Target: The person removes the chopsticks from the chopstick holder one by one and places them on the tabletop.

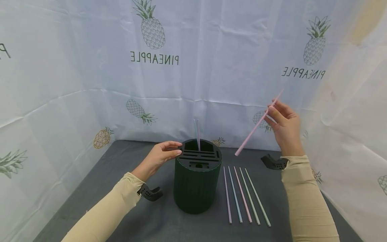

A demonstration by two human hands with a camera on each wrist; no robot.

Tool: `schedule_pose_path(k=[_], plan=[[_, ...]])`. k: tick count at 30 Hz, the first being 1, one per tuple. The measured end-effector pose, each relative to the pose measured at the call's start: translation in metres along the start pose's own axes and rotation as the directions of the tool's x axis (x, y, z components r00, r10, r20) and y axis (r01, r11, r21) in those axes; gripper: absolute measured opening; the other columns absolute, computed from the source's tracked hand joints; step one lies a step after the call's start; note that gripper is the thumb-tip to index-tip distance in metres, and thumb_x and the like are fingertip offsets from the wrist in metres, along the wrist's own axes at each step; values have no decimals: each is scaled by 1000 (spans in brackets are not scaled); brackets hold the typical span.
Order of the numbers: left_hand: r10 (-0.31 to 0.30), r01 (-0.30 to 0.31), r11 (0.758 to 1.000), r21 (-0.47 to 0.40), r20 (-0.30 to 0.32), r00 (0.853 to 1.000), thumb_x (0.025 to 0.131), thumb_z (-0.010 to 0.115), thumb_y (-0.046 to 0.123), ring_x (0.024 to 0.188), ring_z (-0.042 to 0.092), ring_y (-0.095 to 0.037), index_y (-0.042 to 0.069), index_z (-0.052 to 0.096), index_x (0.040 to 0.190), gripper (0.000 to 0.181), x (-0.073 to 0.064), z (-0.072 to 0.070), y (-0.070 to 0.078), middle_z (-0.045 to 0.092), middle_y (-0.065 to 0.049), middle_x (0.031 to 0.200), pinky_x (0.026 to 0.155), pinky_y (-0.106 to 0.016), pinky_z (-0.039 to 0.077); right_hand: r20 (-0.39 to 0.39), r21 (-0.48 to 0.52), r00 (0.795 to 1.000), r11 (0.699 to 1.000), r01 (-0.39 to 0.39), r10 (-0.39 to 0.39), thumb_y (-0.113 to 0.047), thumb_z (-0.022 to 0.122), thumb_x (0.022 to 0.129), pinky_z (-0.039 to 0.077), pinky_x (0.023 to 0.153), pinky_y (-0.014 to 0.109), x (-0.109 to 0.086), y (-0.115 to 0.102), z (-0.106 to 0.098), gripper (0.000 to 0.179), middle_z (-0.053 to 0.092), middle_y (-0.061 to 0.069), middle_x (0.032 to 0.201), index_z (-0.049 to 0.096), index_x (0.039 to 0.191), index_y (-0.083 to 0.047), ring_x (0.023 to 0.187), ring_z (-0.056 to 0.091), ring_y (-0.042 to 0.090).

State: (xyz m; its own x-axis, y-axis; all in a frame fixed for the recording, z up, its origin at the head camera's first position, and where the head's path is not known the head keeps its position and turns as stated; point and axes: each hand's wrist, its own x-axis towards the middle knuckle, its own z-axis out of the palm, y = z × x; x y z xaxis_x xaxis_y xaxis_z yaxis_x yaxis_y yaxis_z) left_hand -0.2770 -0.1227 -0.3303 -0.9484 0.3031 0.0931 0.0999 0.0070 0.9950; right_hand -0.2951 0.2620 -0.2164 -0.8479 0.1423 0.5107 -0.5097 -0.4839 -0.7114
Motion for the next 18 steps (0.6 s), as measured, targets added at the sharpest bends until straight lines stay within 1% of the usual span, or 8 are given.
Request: schedule_pose_path(k=[3,5,8,10,12,14,16,18], plan=[[-6,6,1000,-1,0,1000,89,70,20,116,56,-20,5,57,130,45,0,0,1,52,-12,134,108,-43,43,-45,-46,995,995,-90,88,9,62,88,60,73,28,-8,10,-31,24,72,5,92,74,104,-3,81,71,15],[-9,9,1000,-3,-6,1000,89,71,20,116,57,-20,6,58,129,45,0,0,1,53,-11,133,108,-42,43,-59,-103,988,983,-151,146,7,62,89,60,74,26,-13,19,-52,23,73,2,92,75,101,-7,81,71,12],[-8,8,1000,1,-8,1000,88,72,21,116,57,-20,7,59,129,45,0,0,1,54,-10,132,108,-42,44,-79,-244,973,942,-229,216,2,62,91,59,74,22,-22,33,-83,24,73,-4,93,75,99,-16,83,70,7],[-8,8,1000,0,-9,1000,88,72,21,115,58,-20,7,59,128,45,1,0,1,55,-9,131,107,-42,44,-106,-343,959,895,-284,263,-2,64,91,58,73,19,-29,40,-101,23,73,-9,91,75,97,-22,82,69,3],[-6,6,1000,2,-7,1000,88,73,22,114,58,-19,8,59,128,45,1,0,1,55,-9,130,107,-42,44,-131,-411,938,844,-346,320,-6,66,91,57,73,18,-34,46,-116,22,73,-12,89,74,96,-26,82,69,1],[-7,7,1000,1,-9,1000,88,73,21,114,58,-19,8,60,128,45,1,0,1,55,-9,130,107,-42,44,-149,-485,910,773,-408,387,-10,67,91,57,73,18,-39,52,-129,19,72,-16,87,72,98,-27,82,69,0],[-8,8,1000,1,-11,1000,88,73,21,114,58,-19,8,60,128,44,1,1,1,55,-9,130,107,-42,44,-152,-556,881,698,-451,448,-14,67,92,57,75,19,-43,57,-139,20,71,-17,89,70,110,-21,84,68,-1],[-8,8,1000,5,-9,1000,88,72,21,114,58,-19,8,59,128,45,1,1,1,55,-9,130,107,-42,44,-150,-625,851,619,-476,503,-18,67,92,57,77,20,-48,63,-148,35,69,-18,92,62,127,-11,85,67,-2]])
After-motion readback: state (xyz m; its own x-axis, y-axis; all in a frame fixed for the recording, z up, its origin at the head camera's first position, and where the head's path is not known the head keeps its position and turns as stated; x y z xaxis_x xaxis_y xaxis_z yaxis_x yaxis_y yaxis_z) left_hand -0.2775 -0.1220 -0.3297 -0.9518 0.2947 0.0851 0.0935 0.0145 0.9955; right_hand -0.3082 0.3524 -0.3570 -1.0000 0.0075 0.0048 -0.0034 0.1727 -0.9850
